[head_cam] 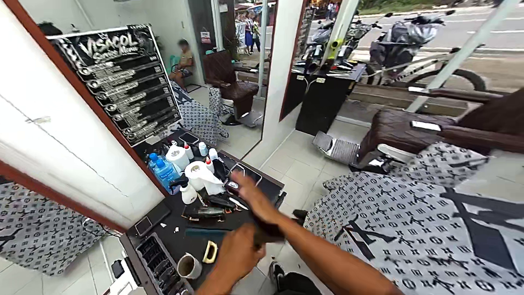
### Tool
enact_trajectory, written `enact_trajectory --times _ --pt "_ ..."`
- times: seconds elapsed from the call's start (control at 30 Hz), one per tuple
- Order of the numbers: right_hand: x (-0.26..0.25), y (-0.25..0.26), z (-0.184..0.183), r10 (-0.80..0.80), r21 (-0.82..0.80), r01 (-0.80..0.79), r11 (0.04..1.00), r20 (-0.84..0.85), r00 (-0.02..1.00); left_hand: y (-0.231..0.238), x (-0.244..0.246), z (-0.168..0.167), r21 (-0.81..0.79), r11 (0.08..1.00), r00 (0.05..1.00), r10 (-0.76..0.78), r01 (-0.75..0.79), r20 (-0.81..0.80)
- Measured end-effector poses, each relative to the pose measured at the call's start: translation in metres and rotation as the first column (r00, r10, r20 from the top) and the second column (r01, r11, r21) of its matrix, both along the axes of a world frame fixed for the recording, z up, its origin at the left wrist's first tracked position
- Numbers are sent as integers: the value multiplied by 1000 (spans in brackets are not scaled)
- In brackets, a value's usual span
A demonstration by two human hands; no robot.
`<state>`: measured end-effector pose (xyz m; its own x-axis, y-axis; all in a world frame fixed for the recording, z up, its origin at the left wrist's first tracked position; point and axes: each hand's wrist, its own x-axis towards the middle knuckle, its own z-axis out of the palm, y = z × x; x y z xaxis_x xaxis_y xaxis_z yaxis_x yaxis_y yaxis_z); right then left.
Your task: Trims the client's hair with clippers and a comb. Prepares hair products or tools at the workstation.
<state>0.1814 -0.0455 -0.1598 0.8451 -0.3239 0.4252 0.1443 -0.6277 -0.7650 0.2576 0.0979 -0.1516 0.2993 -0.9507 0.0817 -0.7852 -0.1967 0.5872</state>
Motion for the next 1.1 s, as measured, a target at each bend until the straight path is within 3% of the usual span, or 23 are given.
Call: enact_trajectory --times 0.03,0.13,0.27,0.37,0.4,0.5,0.53,0.6,0.63,0.7,0.73,0.77,0.8,0.83,0.87,0.9,0.97,1.0,1.03,1.07,1.1 --pt "-15 -4 -7 -30 27 31 999 -35 999 -10 -9 -1 27 999 999 -44 44 3" --pt "-61 9 -16 -8 -17 6 1000 -77 997 -42 -5 -13 -123 984 970 98 -127 -222" --pt "-101 -32 -31 -213 213 209 954 -7 977 -65 -75 -9 78 993 988 -73 84 -138" --pt "-145 -16 -33 -97 215 117 970 -101 990 -89 -81 -27 -32 998 967 52 -62 -248" --pt "-157 -23 -39 -104 260 122 958 -84 991 -94 -96 -29 -1 999 962 39 -41 -270" --pt "-196 -85 -64 -237 440 237 866 -55 970 -118 -169 -35 154 961 956 -194 230 -219" --pt "-211 -88 -73 -228 467 232 853 -65 971 -127 -180 -41 162 962 957 -183 222 -224" --pt "-238 -73 -78 -121 487 157 859 -106 987 -145 -177 -60 158 987 970 9 31 -244" --pt "-247 -73 -84 -64 527 122 841 -126 990 -153 -179 -70 231 973 970 74 -18 -233" --pt "-255 -103 -108 -86 644 197 739 -200 976 -159 -217 -67 417 896 972 -57 150 -227" --pt "-258 -125 -130 -96 634 291 717 -324 941 -155 -247 -56 459 825 931 -207 331 -300" --pt "-262 -138 -153 -70 486 368 793 -528 847 -151 -275 -45 453 729 846 -343 514 -408" --pt "-267 -139 -174 -53 223 306 925 -724 688 -149 -296 -39 405 635 738 -437 658 -514" --pt "-276 -126 -190 -64 26 148 989 -817 573 -150 -304 -38 380 565 660 -453 733 -600" --pt "-287 -104 -202 -73 -66 32 997 -828 557 -152 -302 -41 412 550 666 -414 726 -620" --pt "-300 -83 -207 -65 -106 -29 994 -779 624 -152 -289 -48 508 571 754 -368 645 -544" --pt "-304 -57 -185 46 -118 -186 975 -715 698 -144 -248 -81 764 545 933 -287 345 -216" --pt "-297 -57 -173 105 -121 -282 952 -734 671 -133 -232 -94 846 497 967 -243 192 -76" --pt "-291 -61 -171 115 -119 -270 955 -695 710 -121 -220 -100 877 469 978 -207 102 -3" --pt "-286 -69 -171 74 -10 -100 995 -606 792 -111 -212 -98 865 496 985 -171 77 10" --pt "-280 -72 -173 -33 197 142 970 -469 883 -104 -210 -93 816 569 990 -139 102 -26"
